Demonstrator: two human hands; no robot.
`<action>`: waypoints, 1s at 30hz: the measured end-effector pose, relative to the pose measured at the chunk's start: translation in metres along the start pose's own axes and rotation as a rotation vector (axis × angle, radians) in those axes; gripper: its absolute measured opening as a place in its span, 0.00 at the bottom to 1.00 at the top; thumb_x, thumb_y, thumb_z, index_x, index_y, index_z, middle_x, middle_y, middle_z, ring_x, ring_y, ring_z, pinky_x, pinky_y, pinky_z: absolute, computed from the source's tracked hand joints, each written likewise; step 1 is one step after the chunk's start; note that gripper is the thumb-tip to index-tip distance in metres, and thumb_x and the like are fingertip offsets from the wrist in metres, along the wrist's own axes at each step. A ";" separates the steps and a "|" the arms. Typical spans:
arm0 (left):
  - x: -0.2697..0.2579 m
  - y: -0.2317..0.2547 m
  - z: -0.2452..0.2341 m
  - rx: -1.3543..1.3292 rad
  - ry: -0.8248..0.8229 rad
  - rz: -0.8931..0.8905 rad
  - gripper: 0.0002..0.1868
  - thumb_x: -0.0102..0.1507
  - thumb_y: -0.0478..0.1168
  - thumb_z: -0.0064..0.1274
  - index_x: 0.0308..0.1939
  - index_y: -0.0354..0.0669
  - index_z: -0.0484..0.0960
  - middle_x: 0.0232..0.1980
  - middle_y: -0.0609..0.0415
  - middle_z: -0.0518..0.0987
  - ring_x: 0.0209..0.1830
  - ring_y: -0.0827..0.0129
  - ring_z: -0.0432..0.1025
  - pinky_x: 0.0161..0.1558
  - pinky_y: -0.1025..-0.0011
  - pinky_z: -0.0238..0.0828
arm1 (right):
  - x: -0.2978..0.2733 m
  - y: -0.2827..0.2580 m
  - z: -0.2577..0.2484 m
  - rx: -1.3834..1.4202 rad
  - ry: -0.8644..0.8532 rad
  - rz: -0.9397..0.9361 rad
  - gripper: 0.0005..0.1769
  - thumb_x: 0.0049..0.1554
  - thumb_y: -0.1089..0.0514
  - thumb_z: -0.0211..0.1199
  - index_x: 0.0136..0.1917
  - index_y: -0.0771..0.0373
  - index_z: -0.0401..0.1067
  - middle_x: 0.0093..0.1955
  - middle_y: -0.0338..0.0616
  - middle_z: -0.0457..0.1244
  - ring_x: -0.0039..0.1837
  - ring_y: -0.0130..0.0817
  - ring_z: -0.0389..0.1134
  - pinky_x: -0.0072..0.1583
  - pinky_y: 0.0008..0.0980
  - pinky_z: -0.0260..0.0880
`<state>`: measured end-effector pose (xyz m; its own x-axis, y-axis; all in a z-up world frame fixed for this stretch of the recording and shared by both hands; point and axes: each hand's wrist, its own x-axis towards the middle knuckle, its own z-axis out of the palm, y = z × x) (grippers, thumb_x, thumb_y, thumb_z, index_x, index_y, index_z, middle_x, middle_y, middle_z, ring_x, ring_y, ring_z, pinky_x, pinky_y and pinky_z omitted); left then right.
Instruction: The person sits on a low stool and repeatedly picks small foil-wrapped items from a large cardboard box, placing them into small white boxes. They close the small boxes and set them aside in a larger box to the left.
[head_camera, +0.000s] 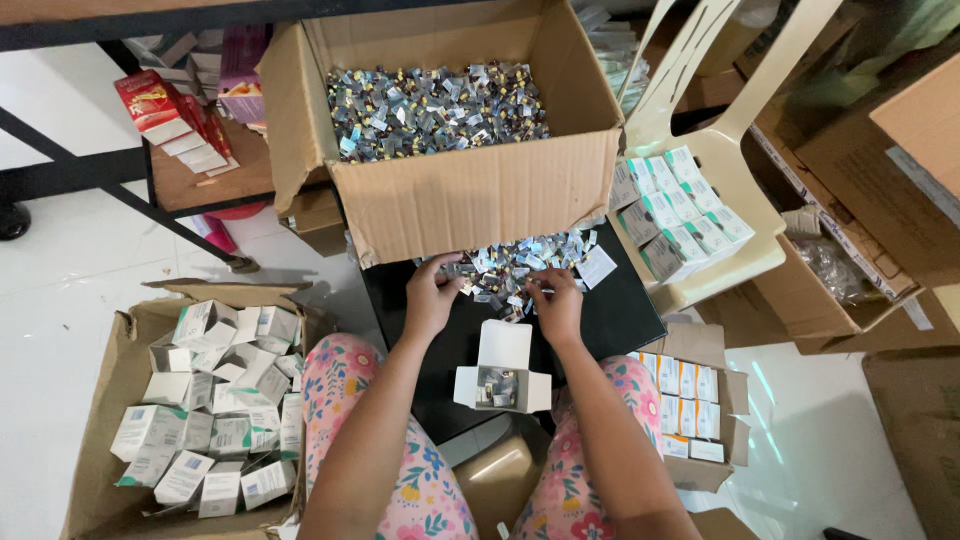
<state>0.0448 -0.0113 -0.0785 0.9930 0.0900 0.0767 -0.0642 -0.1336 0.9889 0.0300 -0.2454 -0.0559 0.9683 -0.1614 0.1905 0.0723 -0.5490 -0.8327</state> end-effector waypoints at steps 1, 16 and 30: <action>-0.002 -0.003 -0.001 -0.068 -0.008 -0.037 0.22 0.61 0.29 0.62 0.58 0.41 0.79 0.57 0.51 0.82 0.45 0.71 0.81 0.46 0.74 0.77 | -0.002 0.003 -0.001 -0.005 0.007 0.006 0.09 0.53 0.65 0.72 0.49 0.66 0.79 0.51 0.47 0.68 0.48 0.34 0.74 0.46 0.31 0.77; -0.073 0.048 -0.010 -0.426 -0.209 -0.035 0.21 0.63 0.27 0.57 0.60 0.38 0.76 0.55 0.52 0.80 0.49 0.73 0.78 0.50 0.75 0.77 | -0.051 -0.057 -0.062 0.296 -0.060 -0.006 0.08 0.59 0.64 0.67 0.53 0.65 0.79 0.47 0.44 0.68 0.45 0.27 0.68 0.48 0.25 0.69; -0.076 0.071 -0.021 -0.243 -0.272 -0.091 0.22 0.62 0.27 0.59 0.60 0.42 0.77 0.46 0.55 0.84 0.46 0.75 0.79 0.47 0.75 0.78 | -0.107 -0.129 -0.077 0.061 -0.242 -0.113 0.11 0.54 0.65 0.69 0.52 0.64 0.79 0.49 0.43 0.70 0.44 0.27 0.71 0.45 0.26 0.71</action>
<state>-0.0368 -0.0073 -0.0111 0.9836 -0.1795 -0.0168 0.0360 0.1041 0.9939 -0.1015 -0.2209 0.0709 0.9818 0.1028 0.1600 0.1901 -0.5008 -0.8444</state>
